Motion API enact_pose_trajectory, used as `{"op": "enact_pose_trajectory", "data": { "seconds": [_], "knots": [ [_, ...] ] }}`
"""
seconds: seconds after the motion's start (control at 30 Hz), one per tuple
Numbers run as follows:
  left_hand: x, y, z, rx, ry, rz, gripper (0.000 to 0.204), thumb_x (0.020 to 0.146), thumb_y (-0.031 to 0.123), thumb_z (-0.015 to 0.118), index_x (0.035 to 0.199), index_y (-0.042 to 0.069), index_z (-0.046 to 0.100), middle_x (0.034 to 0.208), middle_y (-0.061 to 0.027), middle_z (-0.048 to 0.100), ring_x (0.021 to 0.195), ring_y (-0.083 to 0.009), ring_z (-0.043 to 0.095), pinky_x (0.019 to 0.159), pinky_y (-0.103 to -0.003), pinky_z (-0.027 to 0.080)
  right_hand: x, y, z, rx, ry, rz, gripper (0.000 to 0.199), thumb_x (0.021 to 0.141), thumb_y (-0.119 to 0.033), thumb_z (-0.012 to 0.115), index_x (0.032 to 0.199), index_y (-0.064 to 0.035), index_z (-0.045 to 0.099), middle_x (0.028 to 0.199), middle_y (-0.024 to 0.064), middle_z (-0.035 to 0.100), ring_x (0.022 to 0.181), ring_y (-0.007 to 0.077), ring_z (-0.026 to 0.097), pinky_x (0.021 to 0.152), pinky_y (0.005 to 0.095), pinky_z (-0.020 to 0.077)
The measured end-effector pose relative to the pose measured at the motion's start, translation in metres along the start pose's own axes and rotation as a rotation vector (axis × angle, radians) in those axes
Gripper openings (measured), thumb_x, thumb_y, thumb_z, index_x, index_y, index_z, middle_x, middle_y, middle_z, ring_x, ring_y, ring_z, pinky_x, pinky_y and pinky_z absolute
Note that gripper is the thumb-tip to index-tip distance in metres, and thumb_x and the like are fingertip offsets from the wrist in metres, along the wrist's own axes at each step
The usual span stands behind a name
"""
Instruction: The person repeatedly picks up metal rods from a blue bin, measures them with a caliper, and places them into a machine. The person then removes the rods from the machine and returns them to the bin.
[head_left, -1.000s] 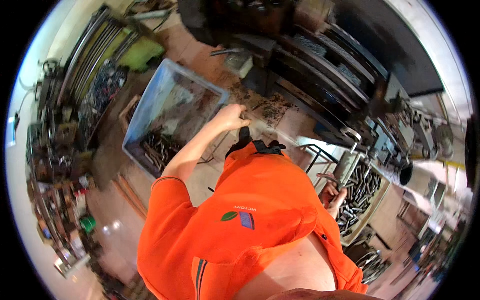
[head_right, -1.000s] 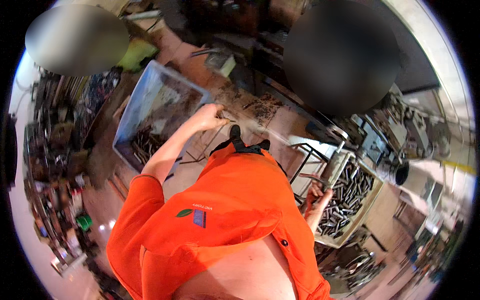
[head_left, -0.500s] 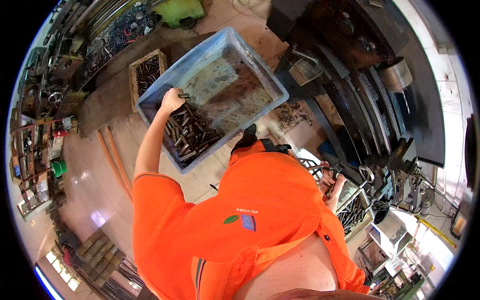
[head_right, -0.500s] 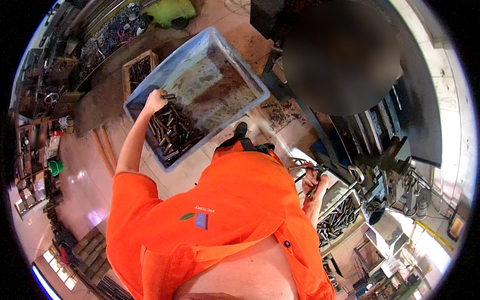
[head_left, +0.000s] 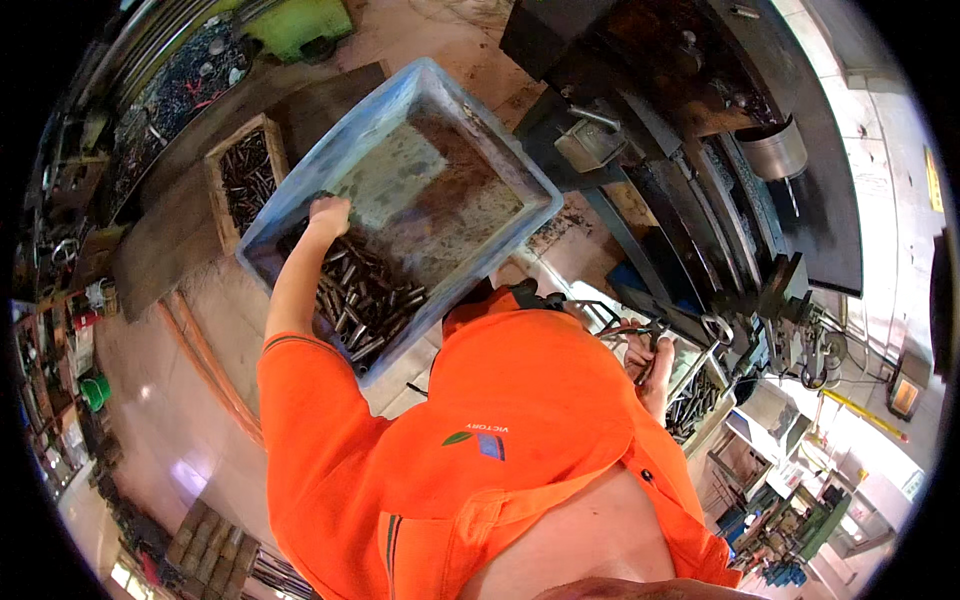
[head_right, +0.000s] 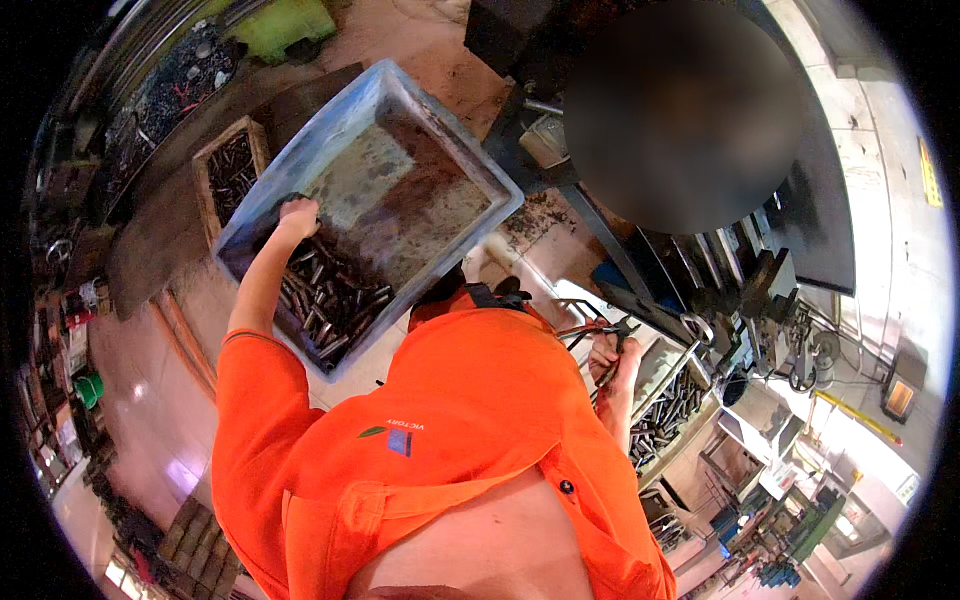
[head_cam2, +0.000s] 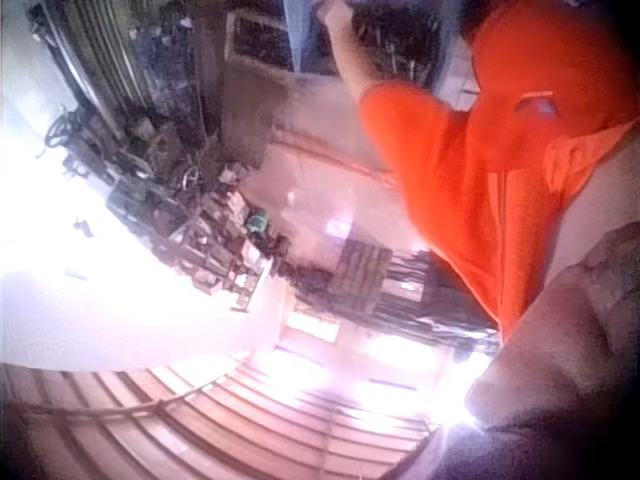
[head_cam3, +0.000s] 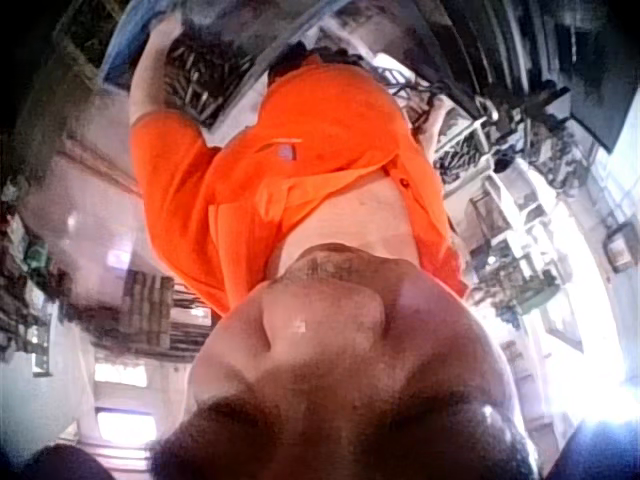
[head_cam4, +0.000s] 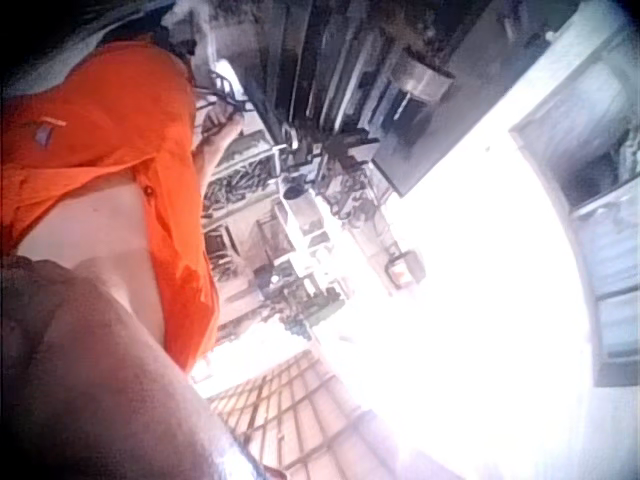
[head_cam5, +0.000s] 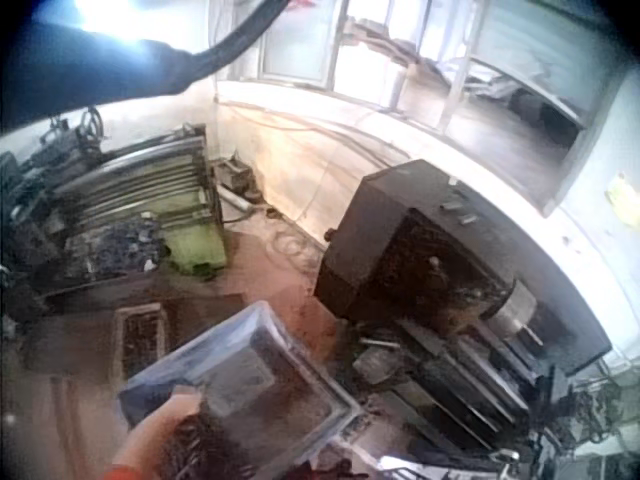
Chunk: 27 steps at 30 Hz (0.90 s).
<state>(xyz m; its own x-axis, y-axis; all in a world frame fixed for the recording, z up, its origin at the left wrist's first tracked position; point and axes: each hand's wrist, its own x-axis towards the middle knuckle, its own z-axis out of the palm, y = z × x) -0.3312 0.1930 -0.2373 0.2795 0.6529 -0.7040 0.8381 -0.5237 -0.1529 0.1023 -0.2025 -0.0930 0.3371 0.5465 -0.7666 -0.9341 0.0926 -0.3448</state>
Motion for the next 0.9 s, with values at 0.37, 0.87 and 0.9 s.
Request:
{"op": "enact_pose_trajectory", "data": {
  "seconds": [0.37, 0.87, 0.9],
  "knots": [
    [0.001, 0.006, 0.002, -0.022, -0.037, -0.022, 0.038, 0.078, 0.030, 0.064, 0.104, 0.003, 0.058, 0.103, -0.0133, 0.060, 0.097, -0.0287, 0.057, 0.081, -0.042, 0.045, 0.006, -0.011, -0.008, -0.024, 0.078, 0.047, 0.027, 0.083, -0.024, 0.040, 0.067, -0.0021, 0.042, 0.113, 0.0247, 0.050, 0.045, 0.0048, 0.033, 0.043, 0.0179, 0.0302],
    [0.010, 0.011, -0.002, -0.128, -0.123, -0.308, 0.033, 0.077, 0.017, 0.059, 0.108, 0.006, 0.058, 0.113, -0.0111, 0.057, 0.104, -0.0262, 0.055, 0.082, -0.040, 0.047, 0.004, -0.025, 0.005, -0.101, 0.187, 0.034, 0.036, 0.087, -0.020, 0.034, 0.103, 0.0092, 0.047, 0.108, 0.0247, 0.053, 0.045, 0.0053, 0.033, 0.044, 0.0183, 0.0303],
    [0.010, 0.013, -0.003, -0.132, -0.120, -0.314, 0.033, 0.077, 0.017, 0.059, 0.109, 0.006, 0.057, 0.113, -0.0109, 0.057, 0.104, -0.0265, 0.055, 0.083, -0.040, 0.046, 0.004, -0.025, 0.007, -0.100, 0.195, 0.028, 0.035, 0.087, -0.020, 0.033, 0.102, 0.0089, 0.047, 0.108, 0.0249, 0.052, 0.045, 0.0053, 0.033, 0.044, 0.0184, 0.0304]
  ]
}}
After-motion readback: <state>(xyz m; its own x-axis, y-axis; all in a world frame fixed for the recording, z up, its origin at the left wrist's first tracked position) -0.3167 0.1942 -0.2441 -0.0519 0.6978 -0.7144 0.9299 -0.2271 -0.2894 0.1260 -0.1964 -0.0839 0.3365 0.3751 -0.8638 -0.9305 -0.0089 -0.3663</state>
